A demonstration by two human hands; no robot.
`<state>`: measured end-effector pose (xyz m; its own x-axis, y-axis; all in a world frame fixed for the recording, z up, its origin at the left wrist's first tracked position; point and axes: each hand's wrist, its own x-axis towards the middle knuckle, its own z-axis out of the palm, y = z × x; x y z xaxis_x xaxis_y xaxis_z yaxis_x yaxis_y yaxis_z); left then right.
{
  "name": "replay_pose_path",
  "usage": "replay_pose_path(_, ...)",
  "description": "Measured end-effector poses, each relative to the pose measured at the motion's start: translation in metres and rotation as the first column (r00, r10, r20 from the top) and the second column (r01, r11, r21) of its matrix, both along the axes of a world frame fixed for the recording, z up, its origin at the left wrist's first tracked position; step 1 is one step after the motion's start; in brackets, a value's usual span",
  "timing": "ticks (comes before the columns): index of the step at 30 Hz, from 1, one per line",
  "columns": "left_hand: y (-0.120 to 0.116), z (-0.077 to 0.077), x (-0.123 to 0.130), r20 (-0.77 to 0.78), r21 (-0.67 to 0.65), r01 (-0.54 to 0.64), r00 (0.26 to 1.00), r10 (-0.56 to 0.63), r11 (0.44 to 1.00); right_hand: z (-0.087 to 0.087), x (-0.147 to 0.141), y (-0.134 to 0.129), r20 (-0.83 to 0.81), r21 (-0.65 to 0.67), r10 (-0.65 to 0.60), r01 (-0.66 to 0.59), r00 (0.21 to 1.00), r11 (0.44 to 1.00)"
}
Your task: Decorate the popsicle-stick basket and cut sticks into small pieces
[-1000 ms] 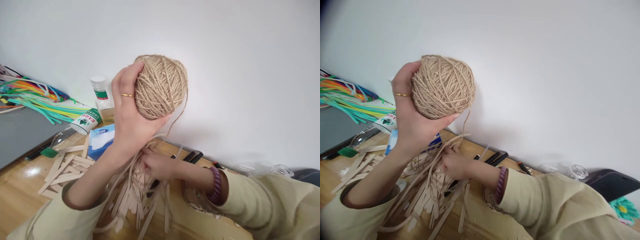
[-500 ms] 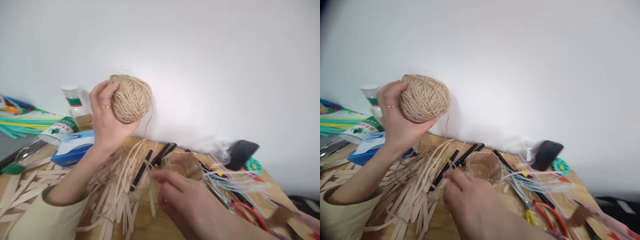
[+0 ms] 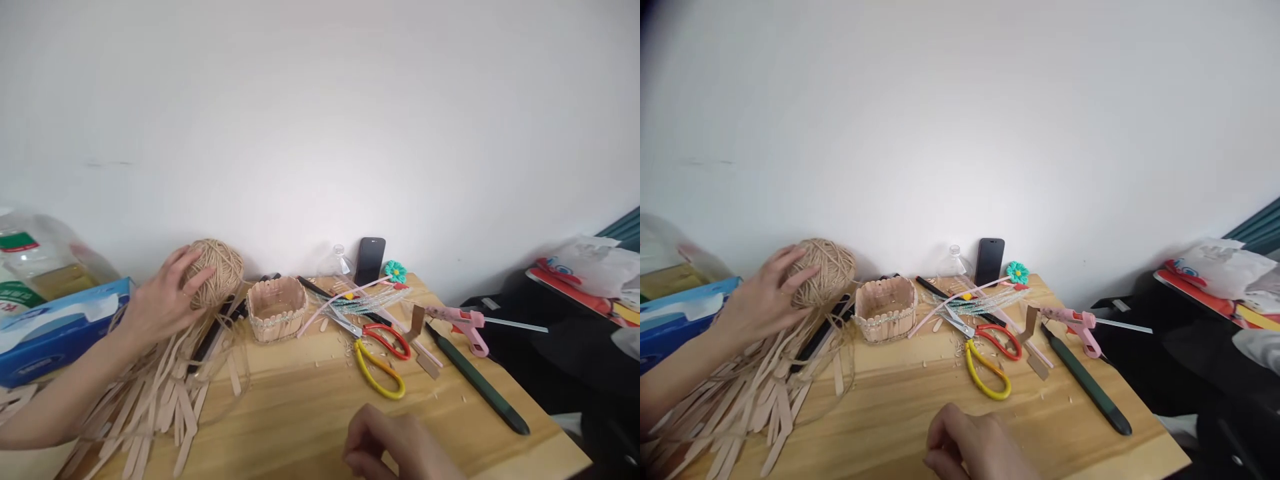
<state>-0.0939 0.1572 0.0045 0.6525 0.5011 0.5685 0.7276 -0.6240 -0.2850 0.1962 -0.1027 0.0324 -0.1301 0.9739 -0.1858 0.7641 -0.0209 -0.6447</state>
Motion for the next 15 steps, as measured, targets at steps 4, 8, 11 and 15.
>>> replay_pose_path(4,-0.002,-0.018,0.0,-0.08,-0.134,-0.083,0.994,0.073,0.987,-0.017,0.001,-0.004,-0.179,-0.056,0.005,-0.015,0.984,0.998)
replay_pose_path(8,0.003,-0.026,-0.002,-0.069,-0.17,-0.084,0.995,0.073,0.982,-0.012,-0.002,-0.006,-0.199,-0.087,-0.077,0.061,0.977,0.994)
replay_pose_path(11,0.0,-0.025,-0.001,-0.05,-0.205,-0.059,0.997,0.05,0.977,-0.014,-0.002,-0.007,-0.211,-0.075,-0.065,0.05,0.975,0.996)
replay_pose_path(15,-0.017,-0.015,0.0,0.166,-0.339,0.131,0.983,-0.077,0.932,-0.037,0.005,-0.005,-0.267,-0.018,-0.025,0.021,0.963,1.0)
